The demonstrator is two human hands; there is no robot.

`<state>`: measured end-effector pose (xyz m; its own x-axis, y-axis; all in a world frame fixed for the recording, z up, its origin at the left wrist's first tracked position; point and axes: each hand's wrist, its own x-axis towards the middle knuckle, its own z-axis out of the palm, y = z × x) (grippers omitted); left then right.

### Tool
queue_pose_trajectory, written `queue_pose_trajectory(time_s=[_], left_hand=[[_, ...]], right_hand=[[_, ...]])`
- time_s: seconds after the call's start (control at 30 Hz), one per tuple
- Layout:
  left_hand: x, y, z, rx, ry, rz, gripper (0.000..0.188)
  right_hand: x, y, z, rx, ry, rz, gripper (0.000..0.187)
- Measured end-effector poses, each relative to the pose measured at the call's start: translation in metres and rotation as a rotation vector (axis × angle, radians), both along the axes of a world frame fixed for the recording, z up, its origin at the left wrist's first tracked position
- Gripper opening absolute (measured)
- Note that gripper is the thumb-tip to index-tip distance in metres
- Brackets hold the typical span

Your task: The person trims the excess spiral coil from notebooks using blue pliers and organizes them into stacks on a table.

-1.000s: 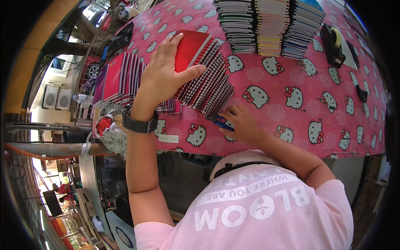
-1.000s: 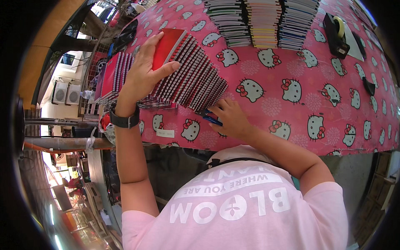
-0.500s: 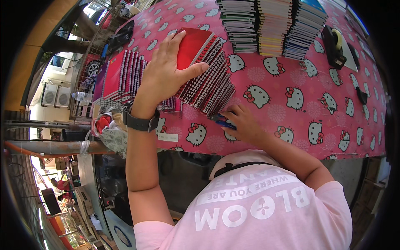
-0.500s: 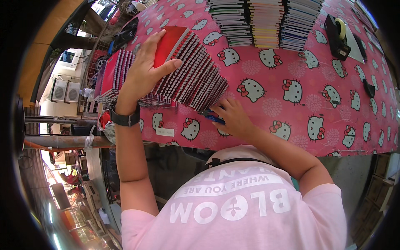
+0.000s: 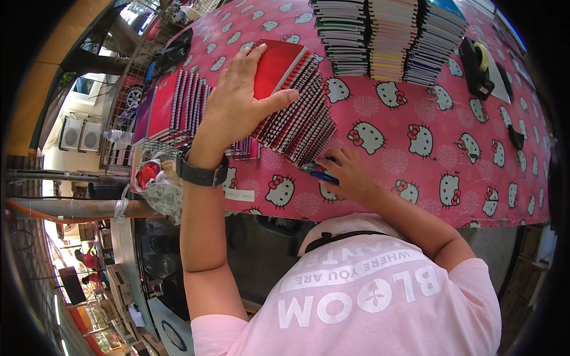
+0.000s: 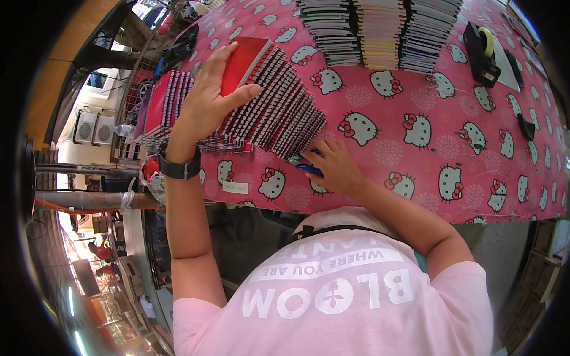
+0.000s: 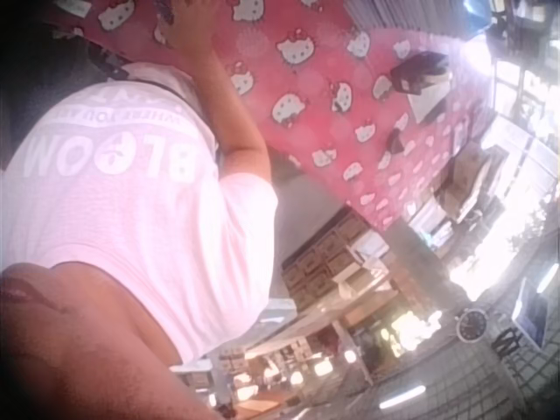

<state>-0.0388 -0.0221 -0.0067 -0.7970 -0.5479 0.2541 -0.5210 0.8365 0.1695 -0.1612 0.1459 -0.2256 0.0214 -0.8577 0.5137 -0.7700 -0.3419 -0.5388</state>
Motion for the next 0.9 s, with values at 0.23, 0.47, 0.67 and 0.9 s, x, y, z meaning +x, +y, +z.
queue_pose_trajectory(time_s=[0.23,0.47,0.67,0.9], left_hand=[[0.0,0.001,0.0,0.002,-0.003,0.008,0.089],[0.0,0.001,0.0,0.006,0.007,-0.001,0.089],[-0.001,0.001,0.0,-0.004,0.004,0.004,0.09],[0.001,-0.003,-0.001,0.02,0.012,0.0,0.094]], right_hand=[[-0.003,0.002,0.004,-0.057,0.016,-0.015,0.051],[0.0,-0.001,-0.002,-0.06,0.041,-0.039,0.049],[-0.004,-0.007,0.006,0.214,-0.29,0.091,0.037],[-0.004,0.002,0.01,0.677,-0.704,0.162,0.037]])
